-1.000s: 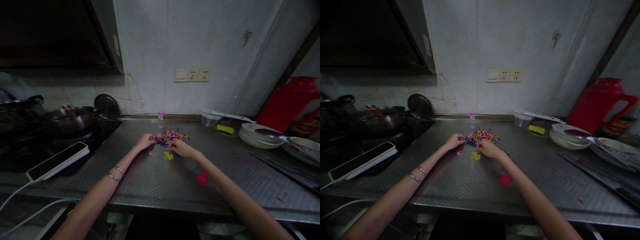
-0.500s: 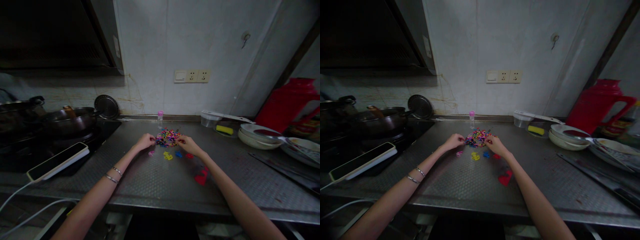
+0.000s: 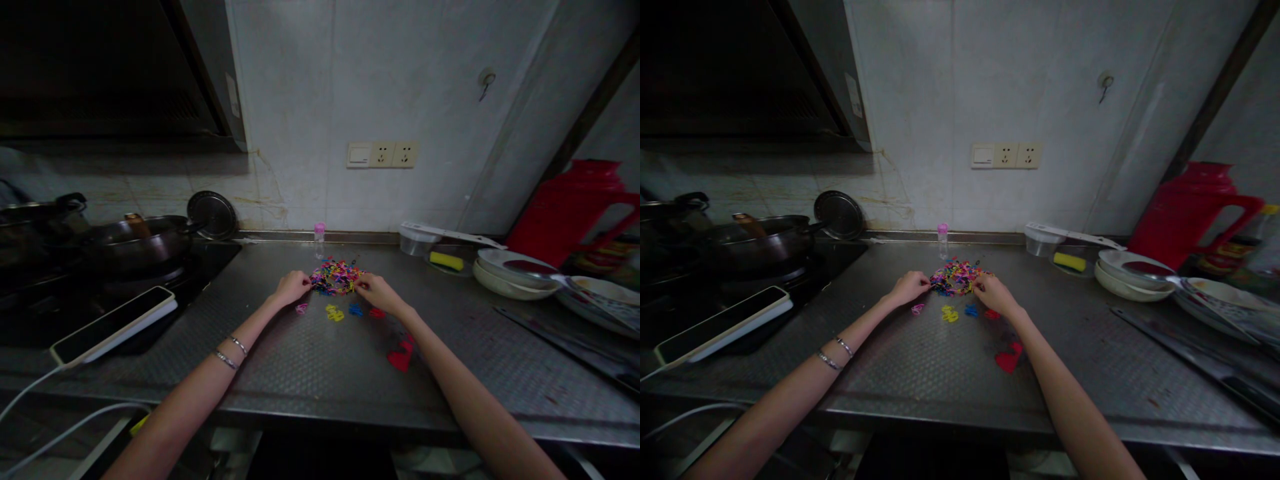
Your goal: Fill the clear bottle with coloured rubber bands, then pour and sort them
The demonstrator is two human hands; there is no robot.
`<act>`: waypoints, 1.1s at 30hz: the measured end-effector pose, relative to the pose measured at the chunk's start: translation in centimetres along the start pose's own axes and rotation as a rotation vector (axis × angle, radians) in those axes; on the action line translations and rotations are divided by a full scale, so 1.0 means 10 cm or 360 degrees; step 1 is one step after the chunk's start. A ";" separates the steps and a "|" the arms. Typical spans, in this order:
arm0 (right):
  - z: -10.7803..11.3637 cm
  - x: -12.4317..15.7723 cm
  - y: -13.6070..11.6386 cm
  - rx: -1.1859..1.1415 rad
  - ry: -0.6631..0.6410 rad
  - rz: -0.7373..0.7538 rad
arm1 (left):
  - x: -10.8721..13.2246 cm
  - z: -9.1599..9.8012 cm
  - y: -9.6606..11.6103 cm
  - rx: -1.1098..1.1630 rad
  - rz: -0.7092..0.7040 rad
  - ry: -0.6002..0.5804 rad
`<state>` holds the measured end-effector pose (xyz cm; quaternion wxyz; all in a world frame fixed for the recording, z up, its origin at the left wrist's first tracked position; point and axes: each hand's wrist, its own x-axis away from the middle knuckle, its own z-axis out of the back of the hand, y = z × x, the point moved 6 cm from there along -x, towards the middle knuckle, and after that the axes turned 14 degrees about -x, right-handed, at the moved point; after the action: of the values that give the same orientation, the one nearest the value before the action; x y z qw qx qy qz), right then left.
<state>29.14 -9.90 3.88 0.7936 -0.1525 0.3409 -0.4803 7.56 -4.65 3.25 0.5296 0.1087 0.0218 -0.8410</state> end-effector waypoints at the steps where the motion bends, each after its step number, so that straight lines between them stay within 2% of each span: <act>1: 0.01 0.00 0.00 0.0016 0.0003 -0.0009 | 0.00 0.01 -0.01 0.0001 -0.0008 0.0019; 7: 0.03 0.02 0.01 0.0089 0.0009 -0.0021 | -0.02 0.04 -0.06 0.0162 -0.0025 0.0132; 13: 0.04 0.03 0.01 0.0098 0.0022 -0.0030 | -0.04 -0.01 -0.08 0.0461 -0.0037 0.0096; 19: 0.04 0.05 0.00 0.0101 0.0022 -0.0030 | -0.01 -0.03 -0.09 0.0592 -0.0013 0.0065; 27: 0.06 0.05 -0.02 0.0099 0.0011 -0.0006 | -0.01 -0.07 -0.10 0.0665 0.0011 0.0022; 33: 0.06 0.06 -0.03 0.0096 0.0011 -0.0021 | -0.02 0.00 -0.11 0.0511 -0.0011 0.0149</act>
<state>29.54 -10.56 4.23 0.7936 -0.1292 0.3280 -0.4959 6.64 -3.93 3.19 0.5009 0.2309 -0.0879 -0.8295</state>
